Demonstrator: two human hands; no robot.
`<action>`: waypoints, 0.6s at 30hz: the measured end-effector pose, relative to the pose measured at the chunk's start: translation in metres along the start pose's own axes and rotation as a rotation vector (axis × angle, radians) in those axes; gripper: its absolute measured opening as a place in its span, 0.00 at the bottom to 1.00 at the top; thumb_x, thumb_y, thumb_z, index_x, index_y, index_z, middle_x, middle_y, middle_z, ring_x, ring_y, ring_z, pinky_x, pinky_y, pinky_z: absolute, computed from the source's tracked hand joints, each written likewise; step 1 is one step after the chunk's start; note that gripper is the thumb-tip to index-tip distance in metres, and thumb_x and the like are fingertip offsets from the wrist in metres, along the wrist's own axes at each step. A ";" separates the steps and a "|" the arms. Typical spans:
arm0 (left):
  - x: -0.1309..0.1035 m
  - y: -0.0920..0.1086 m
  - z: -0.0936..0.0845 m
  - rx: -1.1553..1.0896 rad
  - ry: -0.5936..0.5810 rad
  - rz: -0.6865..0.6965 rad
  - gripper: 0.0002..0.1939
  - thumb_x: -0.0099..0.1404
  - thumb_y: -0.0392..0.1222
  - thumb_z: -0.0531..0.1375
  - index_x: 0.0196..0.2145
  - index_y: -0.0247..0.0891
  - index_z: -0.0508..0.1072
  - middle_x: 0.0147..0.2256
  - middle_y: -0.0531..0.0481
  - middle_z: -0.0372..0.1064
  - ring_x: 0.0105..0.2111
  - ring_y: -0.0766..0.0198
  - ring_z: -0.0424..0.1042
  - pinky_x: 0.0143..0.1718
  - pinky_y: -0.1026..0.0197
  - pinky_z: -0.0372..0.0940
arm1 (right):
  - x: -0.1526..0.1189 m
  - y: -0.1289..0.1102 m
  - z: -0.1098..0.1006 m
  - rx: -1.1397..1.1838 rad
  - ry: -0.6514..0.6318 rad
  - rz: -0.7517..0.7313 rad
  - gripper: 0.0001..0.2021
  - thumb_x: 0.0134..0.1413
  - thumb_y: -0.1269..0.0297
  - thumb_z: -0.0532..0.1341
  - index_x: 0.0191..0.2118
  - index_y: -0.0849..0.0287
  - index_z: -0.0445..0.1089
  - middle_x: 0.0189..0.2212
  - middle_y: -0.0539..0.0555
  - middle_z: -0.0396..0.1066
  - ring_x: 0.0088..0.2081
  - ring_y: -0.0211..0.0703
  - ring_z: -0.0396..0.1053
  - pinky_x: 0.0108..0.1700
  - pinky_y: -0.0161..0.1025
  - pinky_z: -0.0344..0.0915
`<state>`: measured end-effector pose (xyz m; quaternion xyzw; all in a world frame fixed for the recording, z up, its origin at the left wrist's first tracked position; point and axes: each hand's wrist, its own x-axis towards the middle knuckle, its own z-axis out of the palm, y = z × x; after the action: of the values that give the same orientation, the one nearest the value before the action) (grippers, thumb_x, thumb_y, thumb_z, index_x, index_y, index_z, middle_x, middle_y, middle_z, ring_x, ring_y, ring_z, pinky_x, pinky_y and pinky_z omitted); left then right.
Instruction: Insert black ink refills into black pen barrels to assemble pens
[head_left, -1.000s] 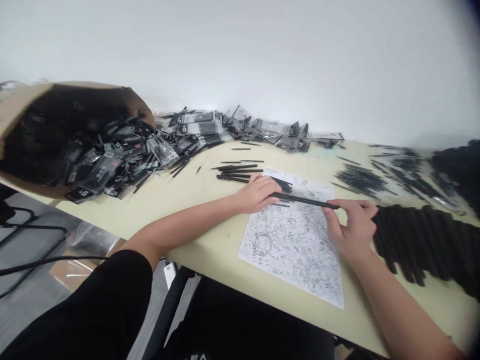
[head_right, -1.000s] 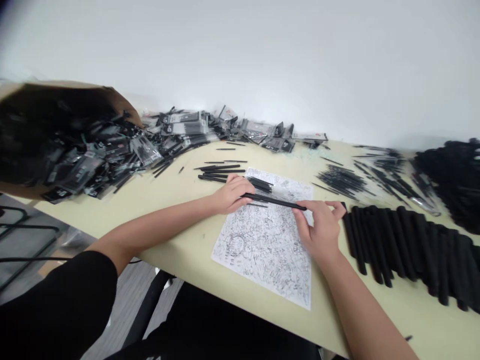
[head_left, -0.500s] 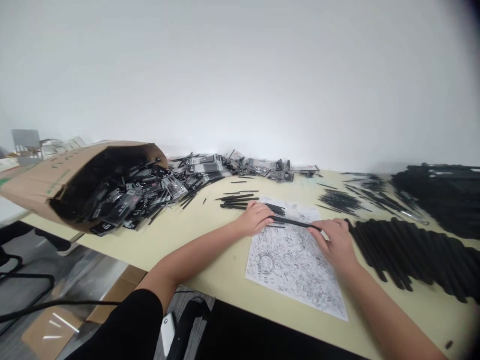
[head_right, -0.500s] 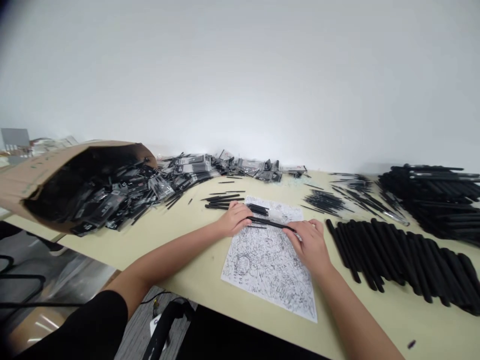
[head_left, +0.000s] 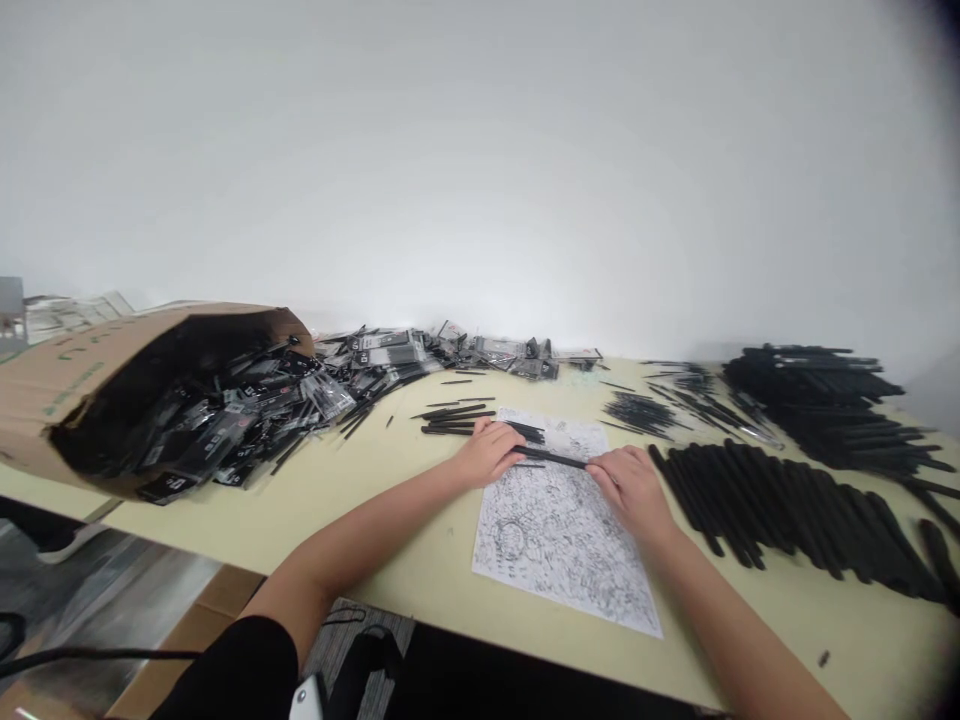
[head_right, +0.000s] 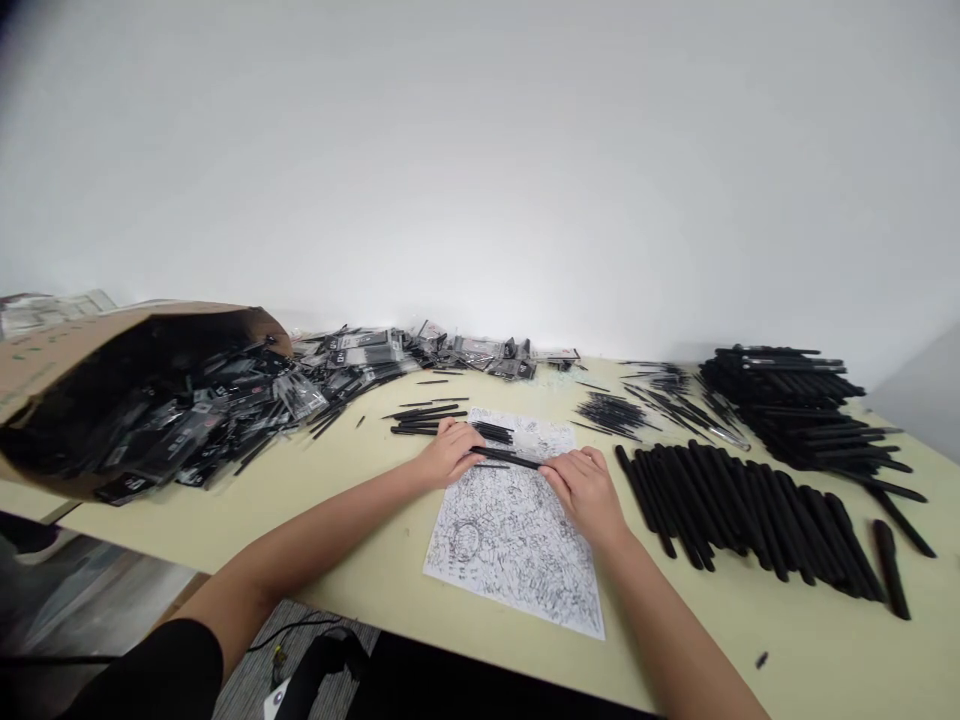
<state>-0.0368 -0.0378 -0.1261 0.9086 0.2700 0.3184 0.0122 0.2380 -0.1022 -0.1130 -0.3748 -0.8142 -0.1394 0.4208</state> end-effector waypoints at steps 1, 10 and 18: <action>0.000 0.000 0.001 0.015 0.000 -0.003 0.21 0.76 0.53 0.45 0.44 0.37 0.71 0.40 0.43 0.74 0.43 0.58 0.70 0.49 0.52 0.51 | -0.001 0.000 0.001 -0.004 -0.004 0.002 0.12 0.68 0.64 0.55 0.31 0.57 0.69 0.24 0.48 0.74 0.26 0.39 0.69 0.42 0.43 0.62; 0.000 0.003 0.000 0.040 0.060 -0.007 0.20 0.77 0.51 0.43 0.44 0.37 0.70 0.41 0.44 0.75 0.43 0.59 0.70 0.47 0.53 0.50 | 0.006 -0.008 -0.003 0.061 0.053 -0.027 0.05 0.63 0.65 0.61 0.43 0.56 0.70 0.29 0.50 0.76 0.26 0.39 0.69 0.38 0.41 0.66; 0.000 0.002 0.001 0.054 0.084 0.016 0.19 0.77 0.51 0.44 0.44 0.37 0.70 0.41 0.44 0.75 0.44 0.58 0.70 0.46 0.52 0.49 | 0.004 -0.006 -0.001 0.042 -0.001 -0.010 0.08 0.65 0.59 0.59 0.42 0.57 0.71 0.25 0.50 0.74 0.24 0.39 0.68 0.37 0.42 0.65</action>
<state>-0.0351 -0.0394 -0.1268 0.8966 0.2712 0.3490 -0.0261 0.2327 -0.1046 -0.1091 -0.3621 -0.8190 -0.1241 0.4276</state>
